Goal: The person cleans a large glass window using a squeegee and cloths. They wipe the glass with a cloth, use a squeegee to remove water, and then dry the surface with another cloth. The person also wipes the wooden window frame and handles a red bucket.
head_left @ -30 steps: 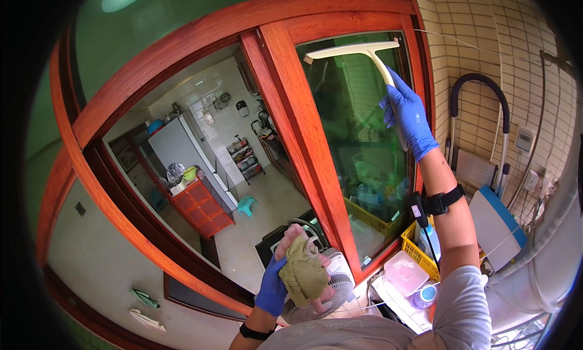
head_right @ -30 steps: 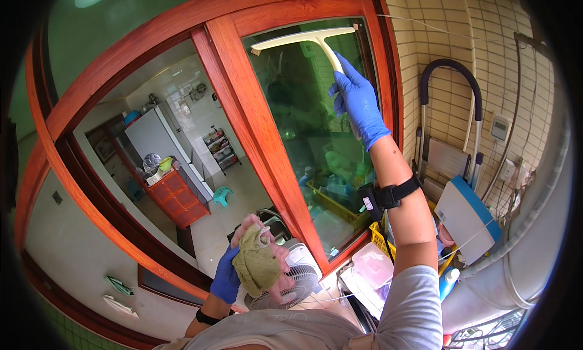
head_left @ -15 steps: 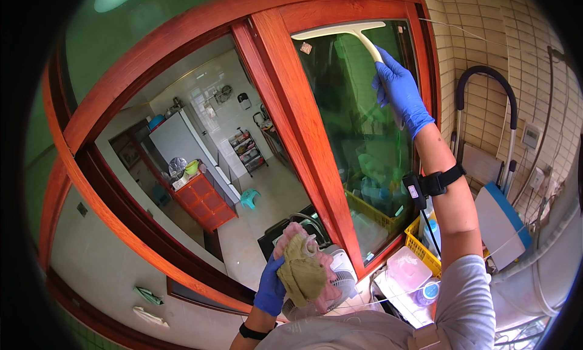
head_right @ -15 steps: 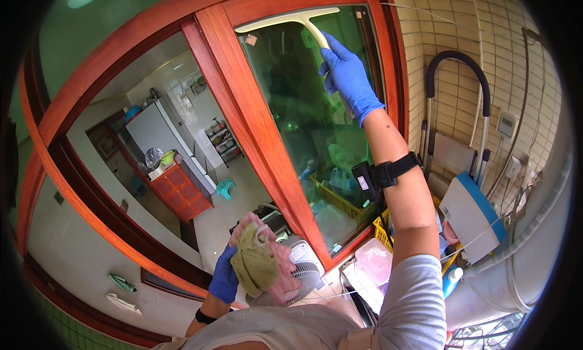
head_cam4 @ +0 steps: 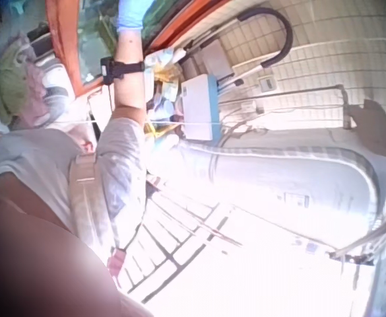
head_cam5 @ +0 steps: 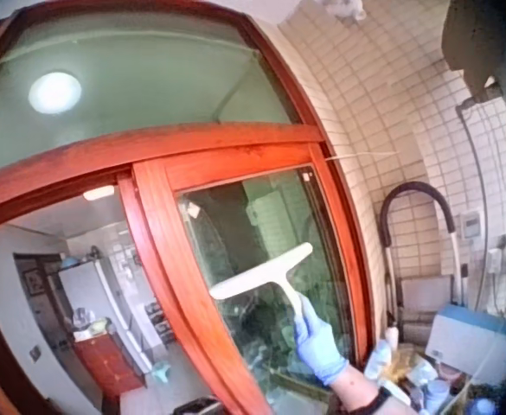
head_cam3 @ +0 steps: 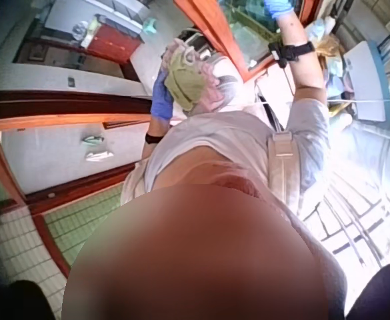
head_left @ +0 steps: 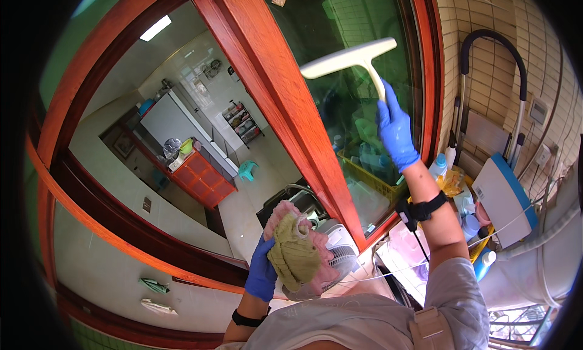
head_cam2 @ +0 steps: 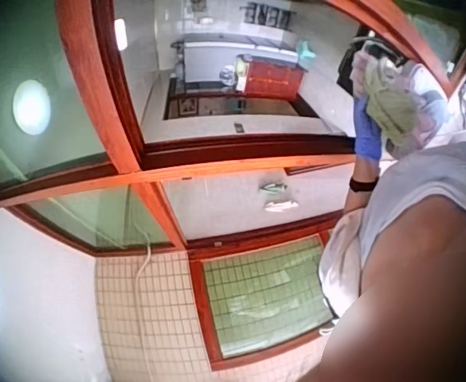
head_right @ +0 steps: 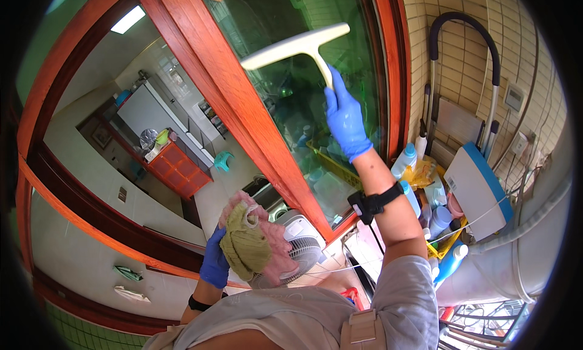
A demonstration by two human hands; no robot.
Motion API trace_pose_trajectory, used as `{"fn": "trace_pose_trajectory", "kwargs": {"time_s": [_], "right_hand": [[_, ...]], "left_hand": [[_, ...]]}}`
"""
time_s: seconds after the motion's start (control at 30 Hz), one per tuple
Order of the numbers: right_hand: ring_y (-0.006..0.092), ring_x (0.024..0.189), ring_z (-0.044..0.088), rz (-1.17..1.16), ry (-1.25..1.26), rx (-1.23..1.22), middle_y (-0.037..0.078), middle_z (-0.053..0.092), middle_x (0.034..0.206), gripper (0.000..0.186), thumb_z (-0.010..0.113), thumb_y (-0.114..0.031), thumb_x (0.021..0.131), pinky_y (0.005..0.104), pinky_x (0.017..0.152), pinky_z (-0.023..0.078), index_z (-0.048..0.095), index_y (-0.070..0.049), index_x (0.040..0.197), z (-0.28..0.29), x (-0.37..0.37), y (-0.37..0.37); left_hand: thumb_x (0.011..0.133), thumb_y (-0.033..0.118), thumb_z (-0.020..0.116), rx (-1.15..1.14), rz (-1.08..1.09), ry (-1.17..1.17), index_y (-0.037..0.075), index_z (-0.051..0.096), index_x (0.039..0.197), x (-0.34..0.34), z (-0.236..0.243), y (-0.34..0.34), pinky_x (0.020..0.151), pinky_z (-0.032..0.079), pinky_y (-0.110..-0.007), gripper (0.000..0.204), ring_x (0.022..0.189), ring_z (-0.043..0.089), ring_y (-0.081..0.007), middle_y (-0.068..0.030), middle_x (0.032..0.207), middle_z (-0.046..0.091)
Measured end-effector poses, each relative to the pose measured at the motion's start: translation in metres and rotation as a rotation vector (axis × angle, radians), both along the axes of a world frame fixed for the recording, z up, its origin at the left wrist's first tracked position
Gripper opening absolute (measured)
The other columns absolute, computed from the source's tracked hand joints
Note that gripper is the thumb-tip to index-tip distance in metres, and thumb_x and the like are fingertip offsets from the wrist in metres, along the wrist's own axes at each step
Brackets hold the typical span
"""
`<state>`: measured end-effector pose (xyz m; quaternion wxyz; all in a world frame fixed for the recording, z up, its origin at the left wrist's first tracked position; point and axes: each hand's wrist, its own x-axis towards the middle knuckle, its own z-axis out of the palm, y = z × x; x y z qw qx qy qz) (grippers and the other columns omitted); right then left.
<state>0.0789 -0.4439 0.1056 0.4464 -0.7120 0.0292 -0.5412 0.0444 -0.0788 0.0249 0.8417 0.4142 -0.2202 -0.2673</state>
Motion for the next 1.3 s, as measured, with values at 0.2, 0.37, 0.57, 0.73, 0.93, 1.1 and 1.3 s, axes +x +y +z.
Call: {"fn": "trace_pose_trajectory", "kwargs": {"time_s": [0.2,0.37,0.57,0.73,0.93,1.1,1.3], "right_hand": [[0.0457,0.084,0.059,-0.032,0.227,0.023,0.027,0.06,0.097,0.044,0.044,-0.022,0.097,0.0462,0.071,0.049,0.036,-0.018,0.139,-0.141,-0.02,0.008],[0.0465,0.089,0.058,0.02,0.496,0.24,0.026,0.06,0.104,0.044,0.044,-0.023,0.097,0.0467,0.073,0.048,0.035,-0.019,0.14,-0.251,-0.043,0.018],[0.0448,0.104,0.054,0.002,0.58,0.312,0.026,0.057,0.114,0.043,0.046,-0.024,0.096,0.0446,0.084,0.048,0.038,-0.021,0.138,-0.316,-0.066,0.022],[0.045,0.089,0.06,0.018,0.888,0.334,0.028,0.062,0.097,0.044,0.046,-0.031,0.096,0.048,0.075,0.05,0.036,-0.031,0.139,-0.389,-0.077,0.004],[0.0226,0.048,0.057,0.118,0.759,0.499,0.012,0.057,0.063,0.04,0.054,-0.029,0.094,0.0345,0.044,0.046,0.047,-0.028,0.134,-0.366,-0.109,-0.011],[0.0107,0.04,0.045,0.63,0.432,1.13,0.004,0.052,0.059,0.041,0.051,-0.026,0.094,0.0222,0.035,0.038,0.049,-0.006,0.13,-0.273,-0.188,0.004],[0.0082,0.042,0.042,1.083,0.499,1.525,-0.001,0.045,0.058,0.038,0.047,-0.028,0.096,0.0194,0.037,0.031,0.052,-0.004,0.125,-0.203,-0.249,0.029]], "left_hand": [[0.085,0.018,0.057,0.082,0.053,0.104,0.003,0.023,0.145,-0.006,0.0,0.0,0.109,0.033,-0.04,0.07,0.129,0.041,-0.0287,-0.0143,0.142,0.039],[0.086,0.015,0.053,0.223,0.204,0.247,0.005,0.025,0.144,-0.012,-0.014,0.015,0.107,0.036,-0.04,0.065,0.127,0.044,-0.0281,-0.0138,0.141,0.04],[0.091,0.014,0.048,0.253,0.168,0.262,0.005,0.03,0.142,-0.017,-0.018,0.007,0.103,0.04,-0.041,0.055,0.123,0.048,-0.0283,-0.0145,0.138,0.044],[0.094,0.016,0.045,0.263,0.134,0.288,0.007,0.033,0.14,-0.018,-0.029,0.004,0.1,0.044,-0.044,0.049,0.12,0.05,-0.0295,-0.0163,0.135,0.046],[0.085,0.014,0.055,0.308,0.082,0.186,0.002,0.027,0.143,-0.017,-0.034,-0.015,0.109,0.033,-0.038,0.066,0.129,0.041,-0.0268,-0.0143,0.142,0.039],[0.083,0.013,0.056,0.183,-0.065,0.058,-0.002,0.028,0.142,-0.015,-0.025,-0.041,0.11,0.03,-0.037,0.067,0.131,0.039,-0.0261,-0.014,0.143,0.037],[0.085,0.013,0.05,0.202,-0.062,-0.211,-0.002,0.031,0.141,-0.011,-0.015,-0.092,0.11,0.029,-0.035,0.061,0.129,0.041,-0.0236,-0.0112,0.141,0.04]]}}
